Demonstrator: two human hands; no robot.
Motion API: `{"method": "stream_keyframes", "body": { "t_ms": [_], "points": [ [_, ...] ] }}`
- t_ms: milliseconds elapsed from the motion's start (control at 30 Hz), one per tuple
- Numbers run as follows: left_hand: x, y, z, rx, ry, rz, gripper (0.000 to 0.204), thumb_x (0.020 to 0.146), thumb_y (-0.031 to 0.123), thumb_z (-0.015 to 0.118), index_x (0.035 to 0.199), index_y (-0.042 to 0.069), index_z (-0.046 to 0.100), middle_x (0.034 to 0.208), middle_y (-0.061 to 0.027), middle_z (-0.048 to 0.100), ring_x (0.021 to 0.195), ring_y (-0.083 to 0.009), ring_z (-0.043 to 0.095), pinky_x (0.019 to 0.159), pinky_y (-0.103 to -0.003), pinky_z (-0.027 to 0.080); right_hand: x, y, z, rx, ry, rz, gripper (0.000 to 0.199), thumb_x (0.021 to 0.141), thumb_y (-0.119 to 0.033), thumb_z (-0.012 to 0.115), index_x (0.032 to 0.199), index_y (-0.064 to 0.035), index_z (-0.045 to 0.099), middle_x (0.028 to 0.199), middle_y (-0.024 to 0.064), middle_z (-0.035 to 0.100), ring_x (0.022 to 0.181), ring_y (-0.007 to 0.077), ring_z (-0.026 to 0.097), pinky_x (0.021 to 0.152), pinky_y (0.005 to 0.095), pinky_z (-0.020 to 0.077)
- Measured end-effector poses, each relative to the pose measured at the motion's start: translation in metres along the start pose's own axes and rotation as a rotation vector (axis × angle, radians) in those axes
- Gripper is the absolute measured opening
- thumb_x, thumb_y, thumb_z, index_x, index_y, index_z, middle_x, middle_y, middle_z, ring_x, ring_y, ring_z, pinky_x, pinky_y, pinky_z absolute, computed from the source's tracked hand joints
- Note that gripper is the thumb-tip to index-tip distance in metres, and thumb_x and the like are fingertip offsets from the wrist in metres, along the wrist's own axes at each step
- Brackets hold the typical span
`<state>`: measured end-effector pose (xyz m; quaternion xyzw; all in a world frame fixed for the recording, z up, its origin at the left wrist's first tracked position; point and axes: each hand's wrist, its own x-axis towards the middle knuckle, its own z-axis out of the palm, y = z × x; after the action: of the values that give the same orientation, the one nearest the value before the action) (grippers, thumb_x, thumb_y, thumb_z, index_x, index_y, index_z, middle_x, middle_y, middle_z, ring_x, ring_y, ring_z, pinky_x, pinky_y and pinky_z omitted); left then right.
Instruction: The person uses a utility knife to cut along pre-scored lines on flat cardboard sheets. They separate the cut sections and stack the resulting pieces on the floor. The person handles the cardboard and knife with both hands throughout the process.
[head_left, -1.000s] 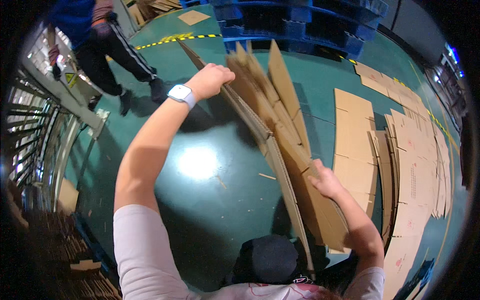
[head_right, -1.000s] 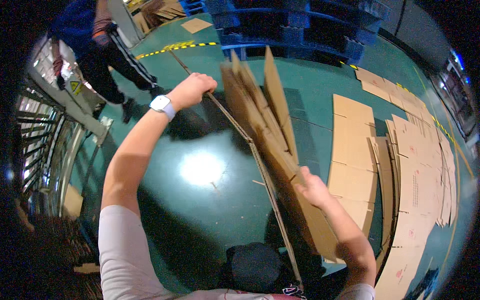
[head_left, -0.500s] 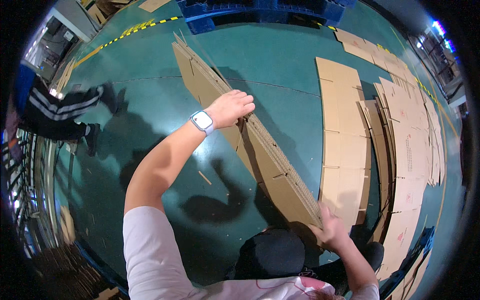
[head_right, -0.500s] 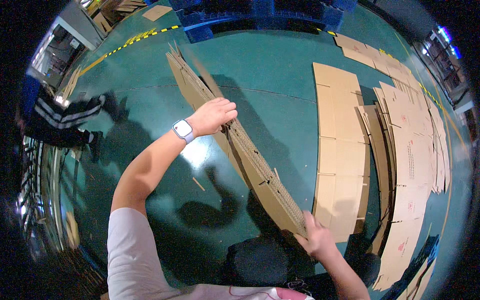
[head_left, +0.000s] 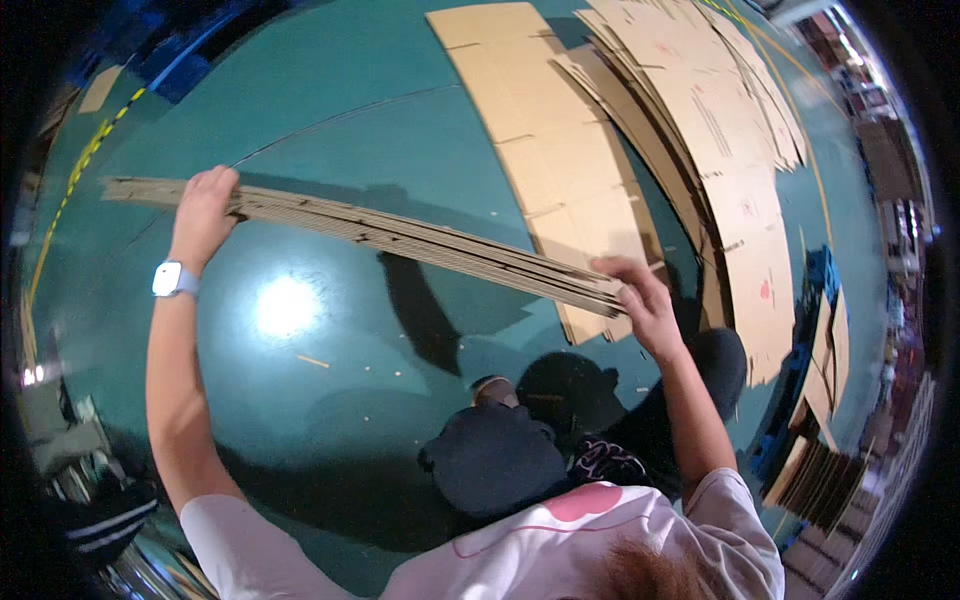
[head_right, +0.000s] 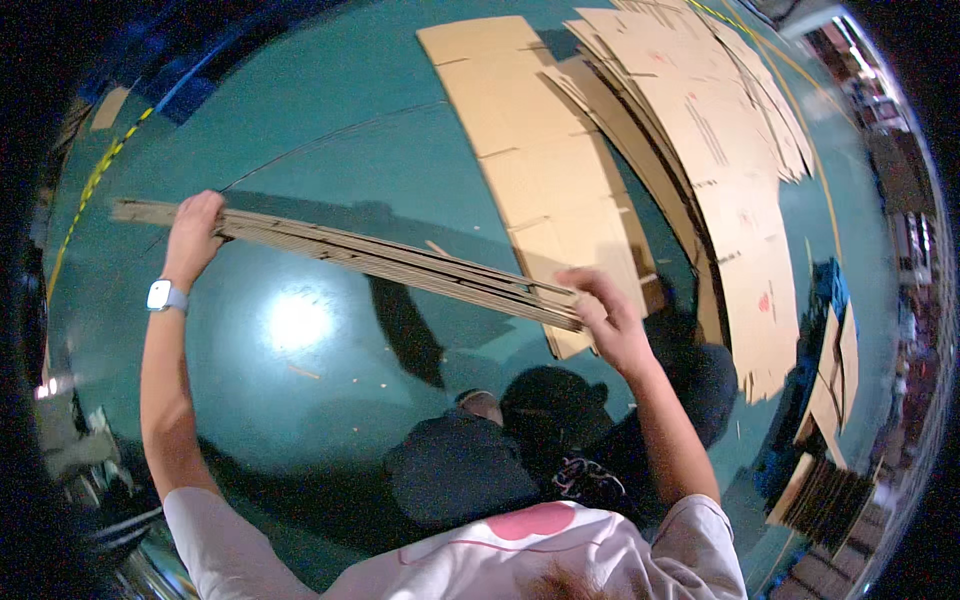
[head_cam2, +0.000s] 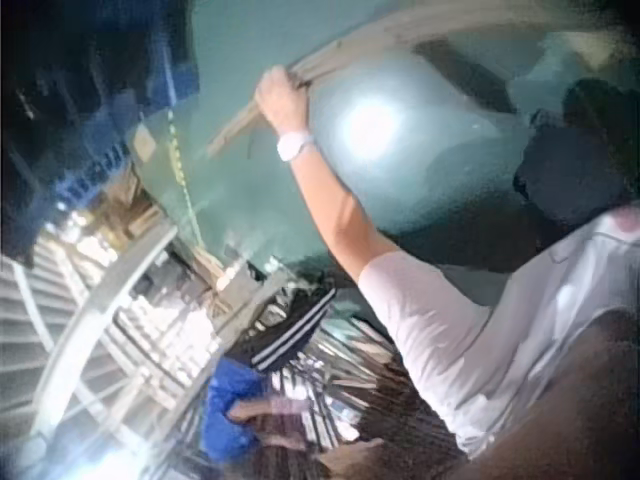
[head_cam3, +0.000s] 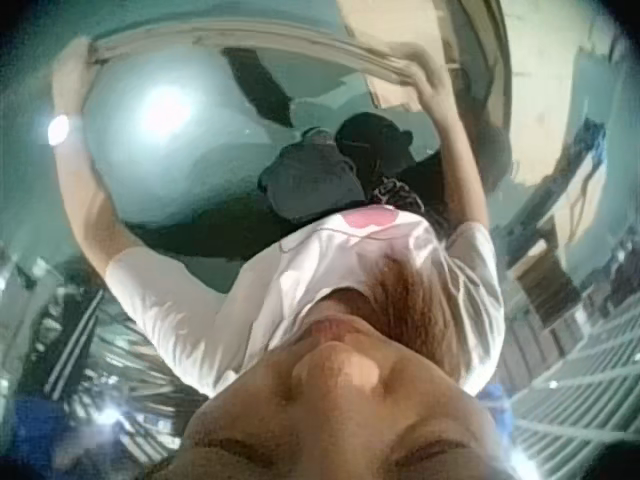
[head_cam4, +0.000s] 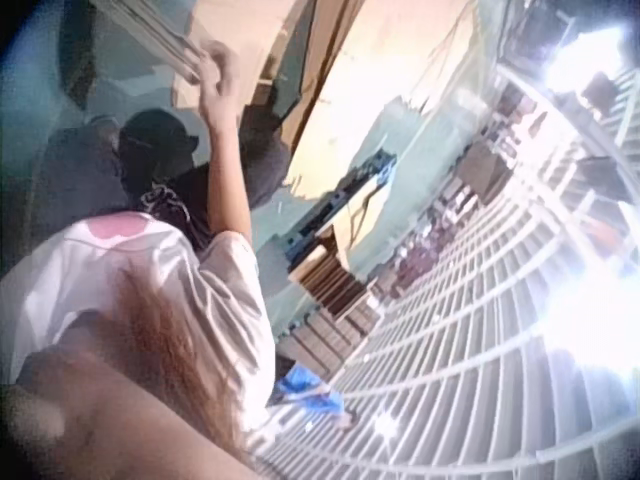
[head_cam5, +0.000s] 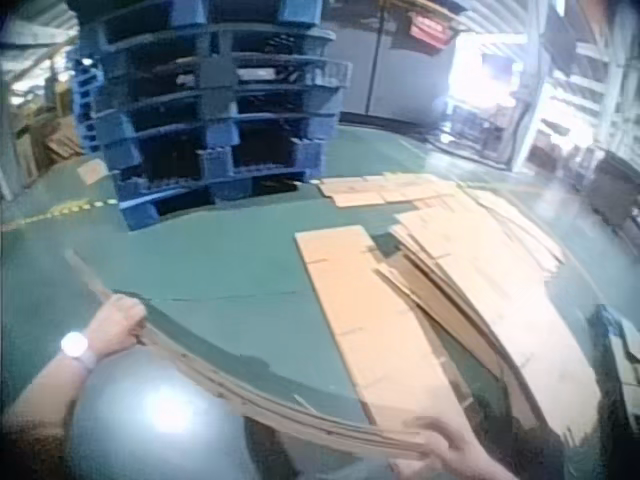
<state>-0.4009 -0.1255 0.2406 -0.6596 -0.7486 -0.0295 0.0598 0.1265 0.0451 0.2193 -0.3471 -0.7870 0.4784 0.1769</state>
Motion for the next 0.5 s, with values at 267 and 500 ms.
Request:
{"method": "stream_keyframes", "body": {
  "t_ms": [267, 500],
  "points": [
    [0.019, 0.036, -0.011, -0.038, -0.081, 0.106, 0.046, 0.055, 0.006, 0.076, 0.093, 0.004, 0.049, 0.102, -0.0116, 0.053, 0.101, -0.0321, 0.050, 0.096, -0.039, 0.038, 0.046, 0.010, 0.069, 0.576, 0.345, 0.054, 0.082, 0.089, -0.064, 0.012, 0.126, 0.0007, 0.044, 0.135, 0.0167, 0.042, 0.129, 0.0286, 0.034, 0.109, 0.0409, 0.0207],
    [0.037, 0.065, 0.002, -0.135, -0.108, 0.183, 0.051, 0.055, 0.007, 0.077, 0.099, 0.004, 0.051, 0.106, -0.0110, 0.054, 0.104, -0.0310, 0.050, 0.091, -0.038, 0.041, 0.122, -0.020, 0.125, 0.553, 0.098, -0.069, 0.079, 0.091, -0.061, 0.007, 0.131, -0.0004, 0.039, 0.138, 0.0155, 0.038, 0.132, 0.0280, 0.028, 0.110, 0.0413, 0.0178]
  ]
}}
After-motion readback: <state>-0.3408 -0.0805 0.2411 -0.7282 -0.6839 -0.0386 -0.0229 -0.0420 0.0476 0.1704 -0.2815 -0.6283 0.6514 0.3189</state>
